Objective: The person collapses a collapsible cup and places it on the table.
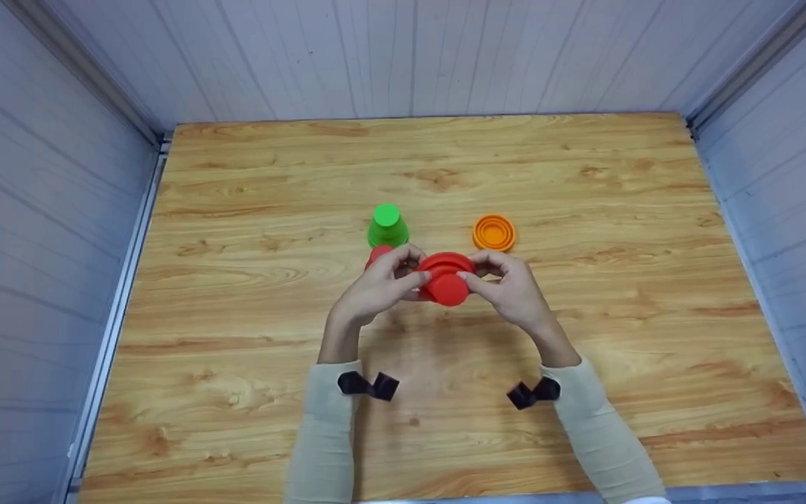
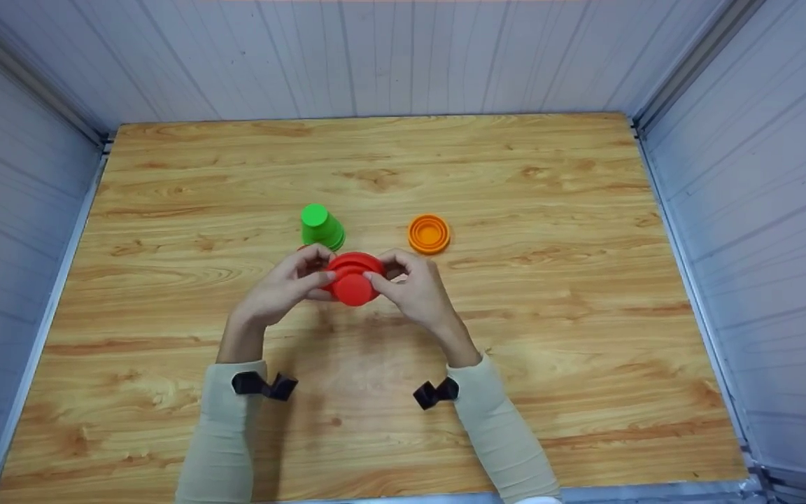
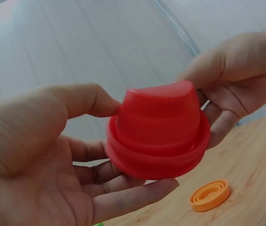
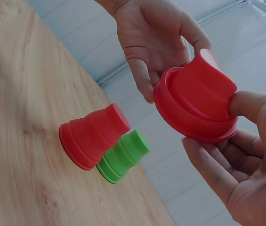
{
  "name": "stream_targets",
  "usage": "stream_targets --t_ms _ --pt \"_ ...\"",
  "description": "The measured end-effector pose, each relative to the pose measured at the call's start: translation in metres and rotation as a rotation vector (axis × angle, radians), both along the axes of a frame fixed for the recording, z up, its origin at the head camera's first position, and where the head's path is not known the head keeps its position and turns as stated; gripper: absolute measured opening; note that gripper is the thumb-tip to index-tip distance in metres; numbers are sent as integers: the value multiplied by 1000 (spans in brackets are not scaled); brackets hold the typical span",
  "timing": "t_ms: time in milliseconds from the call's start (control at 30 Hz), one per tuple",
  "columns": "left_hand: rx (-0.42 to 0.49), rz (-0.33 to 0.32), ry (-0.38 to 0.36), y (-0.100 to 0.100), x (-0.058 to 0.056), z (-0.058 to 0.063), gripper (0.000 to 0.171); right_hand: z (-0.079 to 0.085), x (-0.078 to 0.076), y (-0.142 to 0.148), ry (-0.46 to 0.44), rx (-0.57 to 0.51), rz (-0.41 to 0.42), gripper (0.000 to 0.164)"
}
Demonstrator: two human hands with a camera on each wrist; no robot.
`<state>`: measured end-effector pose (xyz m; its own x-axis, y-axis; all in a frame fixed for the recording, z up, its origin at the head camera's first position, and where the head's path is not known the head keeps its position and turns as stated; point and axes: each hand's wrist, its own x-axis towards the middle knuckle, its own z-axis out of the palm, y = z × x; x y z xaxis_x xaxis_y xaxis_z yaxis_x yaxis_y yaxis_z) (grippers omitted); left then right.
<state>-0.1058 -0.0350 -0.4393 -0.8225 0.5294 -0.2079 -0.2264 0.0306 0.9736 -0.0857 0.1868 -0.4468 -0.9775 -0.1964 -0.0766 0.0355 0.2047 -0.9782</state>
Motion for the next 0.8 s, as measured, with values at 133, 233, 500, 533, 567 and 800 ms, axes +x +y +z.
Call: stream_targets --t_ms 133,233,500,533,567,800 --pt "26 -12 15 -3 0 -2 22 -2 0 0 11 -19 -7 21" --pt "-1 -12 71 -4 0 -3 23 -1 0 0 19 -6 -4 20" --pt "-140 50 243 -1 1 -3 19 -2 1 0 28 -59 20 22" --pt "-157 58 257 -1 1 -3 19 -2 1 0 15 -89 33 23" --pt "-169 61 269 0 1 -2 19 -3 1 0 -1 -119 48 24" --pt "-214 89 328 -1 0 -2 22 -2 2 7 -115 -315 158 36"
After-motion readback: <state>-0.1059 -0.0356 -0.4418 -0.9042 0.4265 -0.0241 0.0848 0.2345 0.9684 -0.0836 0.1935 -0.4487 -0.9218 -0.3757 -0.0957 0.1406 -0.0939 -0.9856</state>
